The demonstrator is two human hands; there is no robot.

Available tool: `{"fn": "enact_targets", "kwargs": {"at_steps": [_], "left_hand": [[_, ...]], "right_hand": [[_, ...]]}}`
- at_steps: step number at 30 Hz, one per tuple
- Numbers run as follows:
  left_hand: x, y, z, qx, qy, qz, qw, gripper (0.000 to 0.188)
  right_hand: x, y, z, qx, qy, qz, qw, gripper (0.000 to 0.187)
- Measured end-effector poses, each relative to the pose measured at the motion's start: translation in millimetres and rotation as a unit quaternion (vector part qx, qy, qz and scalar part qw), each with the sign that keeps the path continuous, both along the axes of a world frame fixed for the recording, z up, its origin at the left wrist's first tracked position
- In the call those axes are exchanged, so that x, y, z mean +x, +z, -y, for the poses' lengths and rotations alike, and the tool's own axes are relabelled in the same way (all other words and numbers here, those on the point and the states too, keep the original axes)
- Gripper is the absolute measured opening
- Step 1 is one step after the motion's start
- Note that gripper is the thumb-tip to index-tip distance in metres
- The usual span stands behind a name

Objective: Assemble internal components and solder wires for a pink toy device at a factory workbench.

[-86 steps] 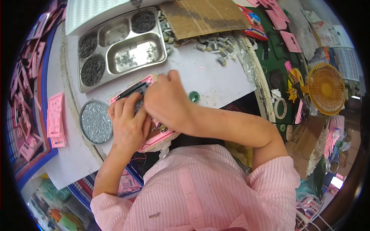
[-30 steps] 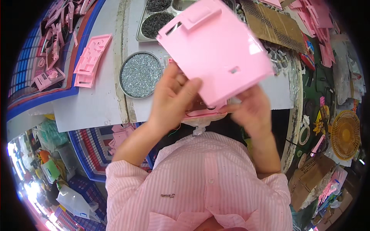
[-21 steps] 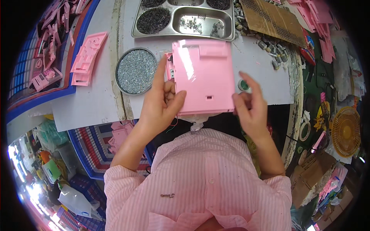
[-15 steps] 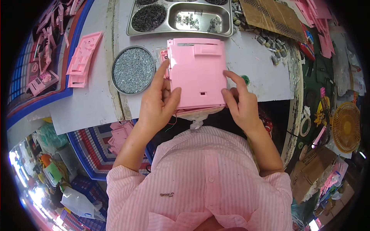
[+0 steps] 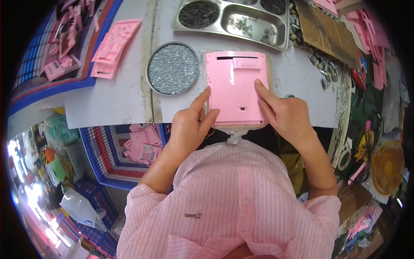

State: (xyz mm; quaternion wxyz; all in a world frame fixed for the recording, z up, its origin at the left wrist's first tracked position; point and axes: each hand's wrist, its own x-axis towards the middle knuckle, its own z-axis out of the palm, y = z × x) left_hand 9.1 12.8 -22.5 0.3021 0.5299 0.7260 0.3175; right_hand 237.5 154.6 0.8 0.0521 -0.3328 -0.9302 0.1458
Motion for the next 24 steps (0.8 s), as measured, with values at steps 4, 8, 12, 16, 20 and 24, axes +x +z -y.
{"fn": "enact_targets", "kwargs": {"at_steps": [4,8,12,16,20,24], "left_hand": [[-54.3,-3.3,-19.6,0.081,0.091,-0.029,0.992,0.030],[-85.7,-12.2,-50.1,0.140,0.004,-0.319,0.937,0.014],[-89.4,-13.0,-59.8,0.117,0.031,-0.308,0.944,0.017],[-101.3,-5.5,-59.4,0.035,0.015,-0.253,0.967,0.019],[-50.3,15.7,-54.5,0.211,-0.075,-0.132,0.966,0.013],[-6.4,20.9,-40.9,0.251,-0.104,-0.087,0.958,0.015]], "right_hand": [[7.5,17.7,-59.8,-0.148,-0.019,-0.151,0.977,0.042],[-16.0,40.0,-177.1,0.109,-0.090,-0.478,0.867,0.033],[-68.4,72.2,-213.0,-0.055,-0.035,-0.583,0.810,0.039],[-83.4,105.8,-157.2,-0.166,0.060,-0.507,0.844,0.054],[-65.6,87.4,-111.3,-0.443,0.055,-0.517,0.730,0.045],[-64.6,72.5,-25.1,-0.446,0.075,-0.552,0.700,0.035]]}}
